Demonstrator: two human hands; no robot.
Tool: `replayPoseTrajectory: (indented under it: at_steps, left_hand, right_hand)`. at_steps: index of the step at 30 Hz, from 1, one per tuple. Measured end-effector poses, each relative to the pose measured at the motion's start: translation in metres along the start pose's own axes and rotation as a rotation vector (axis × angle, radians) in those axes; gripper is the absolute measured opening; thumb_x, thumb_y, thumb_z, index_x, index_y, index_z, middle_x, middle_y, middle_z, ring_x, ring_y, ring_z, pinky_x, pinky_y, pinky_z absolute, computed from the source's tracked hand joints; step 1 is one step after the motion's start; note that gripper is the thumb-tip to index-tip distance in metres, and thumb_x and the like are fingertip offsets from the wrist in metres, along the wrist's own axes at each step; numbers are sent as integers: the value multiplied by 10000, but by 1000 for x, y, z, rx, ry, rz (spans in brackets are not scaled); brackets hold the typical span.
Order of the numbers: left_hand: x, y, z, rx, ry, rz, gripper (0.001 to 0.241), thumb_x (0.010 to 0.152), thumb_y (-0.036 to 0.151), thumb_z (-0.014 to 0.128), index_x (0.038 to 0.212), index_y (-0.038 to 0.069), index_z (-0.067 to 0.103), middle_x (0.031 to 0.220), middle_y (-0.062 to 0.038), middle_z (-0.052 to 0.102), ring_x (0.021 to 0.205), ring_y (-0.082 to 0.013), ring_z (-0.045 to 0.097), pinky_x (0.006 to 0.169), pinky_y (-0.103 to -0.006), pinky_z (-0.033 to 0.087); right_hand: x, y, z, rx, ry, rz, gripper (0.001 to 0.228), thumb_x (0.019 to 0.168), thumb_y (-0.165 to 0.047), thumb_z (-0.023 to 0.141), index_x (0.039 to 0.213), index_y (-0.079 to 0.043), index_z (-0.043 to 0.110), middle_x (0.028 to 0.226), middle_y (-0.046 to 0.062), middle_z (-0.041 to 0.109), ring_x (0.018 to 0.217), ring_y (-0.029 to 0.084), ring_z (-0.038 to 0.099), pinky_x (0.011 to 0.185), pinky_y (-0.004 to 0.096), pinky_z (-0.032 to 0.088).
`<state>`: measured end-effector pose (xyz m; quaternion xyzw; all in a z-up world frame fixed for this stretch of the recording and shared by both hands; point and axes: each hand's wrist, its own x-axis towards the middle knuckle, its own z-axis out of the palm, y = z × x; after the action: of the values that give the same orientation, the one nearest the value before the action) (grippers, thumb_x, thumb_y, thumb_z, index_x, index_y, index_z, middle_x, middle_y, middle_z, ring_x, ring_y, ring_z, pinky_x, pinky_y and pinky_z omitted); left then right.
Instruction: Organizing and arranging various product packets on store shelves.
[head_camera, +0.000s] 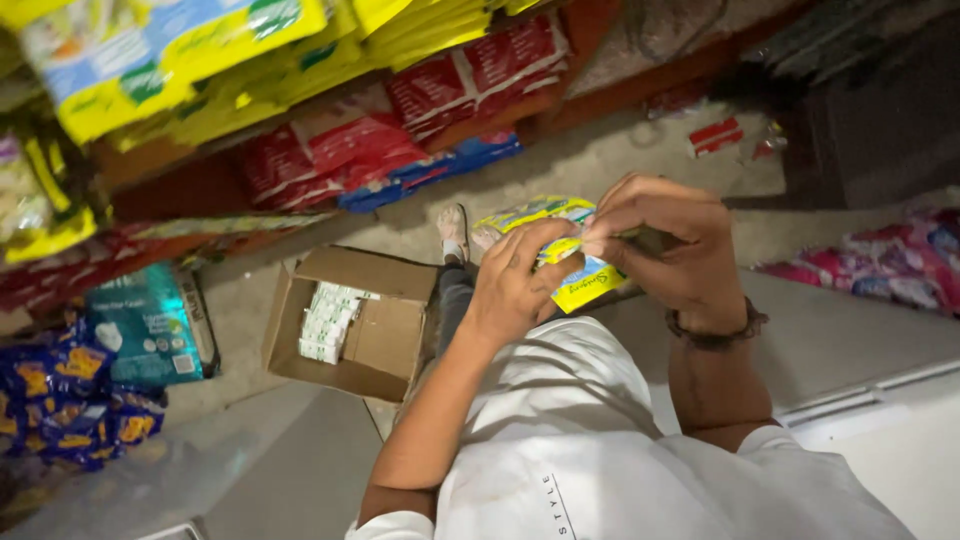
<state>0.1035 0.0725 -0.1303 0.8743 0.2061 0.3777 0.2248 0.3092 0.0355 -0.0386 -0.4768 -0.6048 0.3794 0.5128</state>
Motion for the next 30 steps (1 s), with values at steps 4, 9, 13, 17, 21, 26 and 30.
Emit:
replayPoseTrajectory:
  at_steps: [4, 9, 13, 17, 21, 26, 30]
  left_hand:
    - [-17, 4, 6, -2, -9, 23, 431, 771, 80, 736, 1175, 112, 589, 1326, -134, 573, 1183, -364, 634, 995, -499, 546]
    - [-13, 22, 6, 55, -58, 110, 505, 733, 93, 765, 1195, 72, 563, 1303, -161, 583, 1167, -378, 624, 961, -494, 528]
    - [-25, 30, 14, 65, -84, 30, 654, 657, 64, 759, 1275, 34, 547, 1267, -187, 570, 1143, -407, 610, 935, -499, 521]
    - [-40, 34, 21, 95, -114, -49, 660, 657, 16, 747, 1285, 29, 544, 1251, -185, 561, 1132, -411, 613, 932, -492, 518]
    - [-32, 55, -2, 123, -99, -71, 620, 669, -9, 742, 1259, 42, 561, 1302, -197, 556, 1129, -409, 612, 925, -483, 517]
    - [-32, 62, -13, 27, -21, -128, 501, 660, -66, 703, 1122, 71, 566, 1332, -195, 553, 1161, -413, 609, 935, -475, 512]
    - [-42, 57, -10, 5, -34, -148, 497, 669, -77, 686, 1128, 55, 548, 1276, -193, 558, 1152, -419, 602, 941, -483, 506]
  right_hand:
    - [1, -15, -5, -59, -99, -65, 105, 879, -23, 776, 963, 4, 717, 934, 99, 701, 855, 187, 683, 789, 291, 539]
    - [-4, -29, -11, -212, -254, -144, 141, 830, -77, 806, 938, -5, 748, 887, 99, 727, 797, 214, 692, 721, 306, 530]
    - [-20, -29, -6, -217, -262, -180, 119, 879, -108, 762, 940, -9, 735, 884, 98, 700, 816, 225, 679, 732, 328, 526]
    - [-30, -25, 0, -192, -253, -212, 114, 915, -109, 730, 941, -4, 695, 895, 96, 670, 828, 227, 661, 737, 329, 521]
    - [-33, -28, 9, -183, -255, -222, 106, 917, -102, 716, 917, -4, 677, 870, 89, 659, 801, 213, 648, 712, 320, 514]
    - [-32, -37, 14, -235, -149, -229, 116, 924, -100, 713, 926, 7, 670, 871, 84, 662, 795, 195, 640, 712, 317, 509]
    - [-26, -36, 15, -182, -168, -247, 123, 906, -111, 735, 916, 4, 692, 870, 86, 692, 800, 196, 657, 717, 315, 520]
